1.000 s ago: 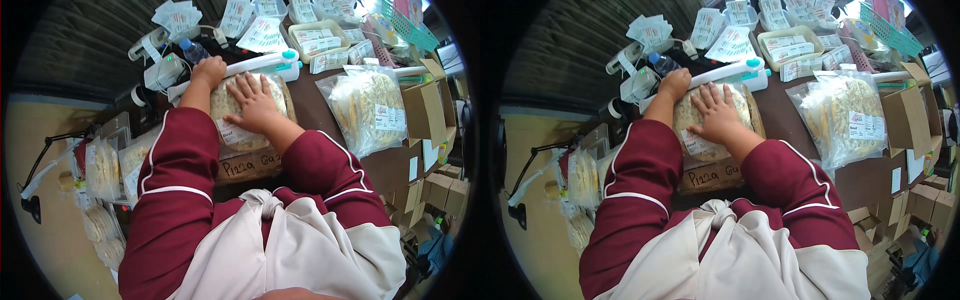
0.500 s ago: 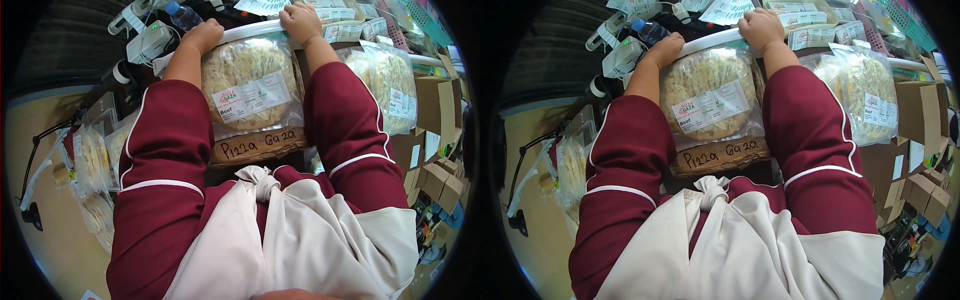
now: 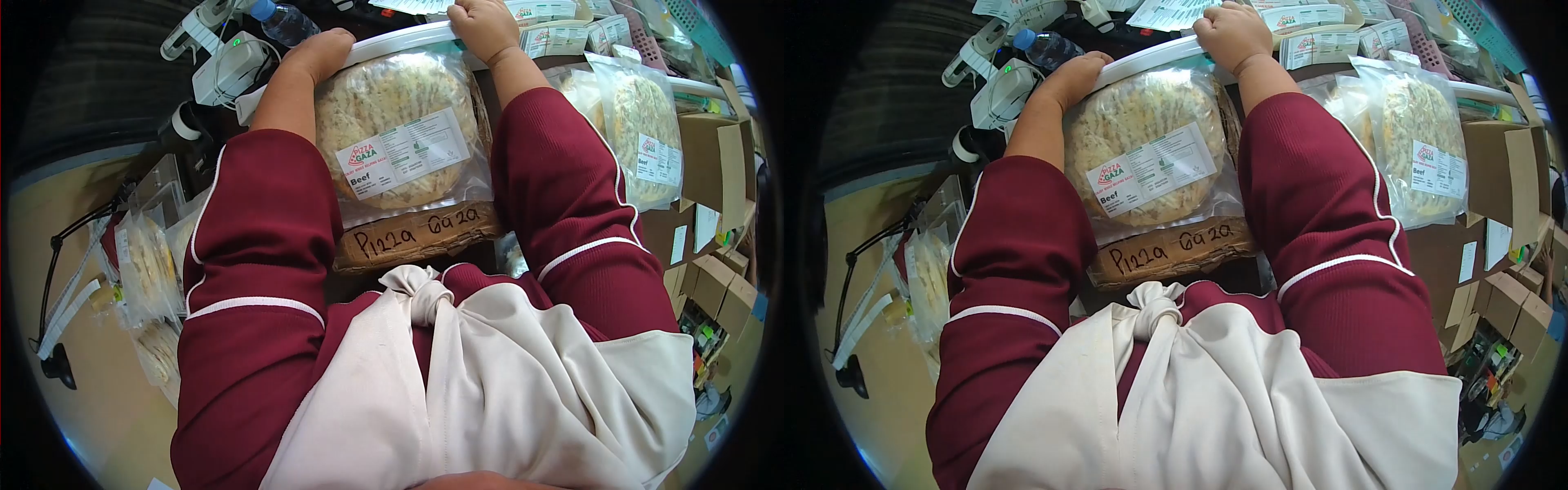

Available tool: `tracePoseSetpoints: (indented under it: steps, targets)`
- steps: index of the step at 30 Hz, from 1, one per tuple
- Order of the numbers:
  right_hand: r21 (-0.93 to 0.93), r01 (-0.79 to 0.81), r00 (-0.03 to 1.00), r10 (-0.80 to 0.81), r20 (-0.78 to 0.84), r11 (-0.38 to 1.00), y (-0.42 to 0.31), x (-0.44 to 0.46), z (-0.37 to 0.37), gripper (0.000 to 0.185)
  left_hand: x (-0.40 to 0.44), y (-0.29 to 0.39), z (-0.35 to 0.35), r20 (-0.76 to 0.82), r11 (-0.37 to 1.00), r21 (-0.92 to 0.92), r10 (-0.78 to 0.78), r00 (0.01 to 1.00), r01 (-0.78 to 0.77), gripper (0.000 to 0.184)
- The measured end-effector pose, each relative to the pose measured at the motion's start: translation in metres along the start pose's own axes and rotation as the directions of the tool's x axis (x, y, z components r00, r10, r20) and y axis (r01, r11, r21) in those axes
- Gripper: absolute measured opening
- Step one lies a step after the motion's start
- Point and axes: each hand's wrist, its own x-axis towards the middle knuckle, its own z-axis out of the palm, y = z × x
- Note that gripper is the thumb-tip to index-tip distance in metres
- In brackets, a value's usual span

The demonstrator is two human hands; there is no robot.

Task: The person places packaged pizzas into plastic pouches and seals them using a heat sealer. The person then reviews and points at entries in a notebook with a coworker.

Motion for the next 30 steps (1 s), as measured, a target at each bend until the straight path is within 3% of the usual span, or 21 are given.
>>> tracePoseSetpoints:
  steps: [6,11,14,17,18,24,27,30]
  targets:
    - [-0.049,0.002,1.000,-0.003,-0.001,0.999,-0.008,0.000,-0.011,0.012,-0.008,0.007,-0.006,0.018,0.995,0.049,0.082,0.996,-0.083,0.042]
    - [-0.040,-0.006,0.999,0.008,0.036,0.999,-0.007,0.000,-0.011,0.014,-0.011,0.015,-0.008,0.004,0.999,-0.013,-0.037,0.999,0.037,0.043]
    - [0.091,-0.141,0.988,0.134,0.071,0.986,-0.007,0.001,-0.009,0.018,-0.015,0.018,-0.009,0.006,0.998,0.053,-0.037,0.999,0.036,0.039]
    - [0.228,-0.406,0.913,0.404,0.058,0.885,-0.014,0.003,-0.010,0.024,-0.012,0.016,-0.007,-0.013,0.994,0.059,-0.089,0.996,0.090,0.037]
    - [0.234,-0.411,0.911,0.408,0.064,0.881,-0.015,0.003,-0.010,0.024,-0.011,0.015,-0.006,-0.021,0.992,0.042,-0.119,0.993,0.120,0.037]
    - [0.259,-0.425,0.903,0.427,0.054,0.867,-0.016,0.003,-0.014,0.025,-0.009,0.011,-0.007,0.026,0.970,0.235,0.060,0.998,-0.064,0.036]
    - [0.268,-0.413,0.908,0.416,0.049,0.870,-0.015,0.003,-0.013,0.025,-0.012,0.018,-0.009,0.011,0.984,0.172,-0.039,0.999,0.037,0.035]
    - [0.274,-0.403,0.911,0.411,0.027,0.874,-0.015,0.002,-0.013,0.025,-0.017,0.024,-0.012,0.013,0.974,0.224,-0.027,1.000,0.023,0.035]
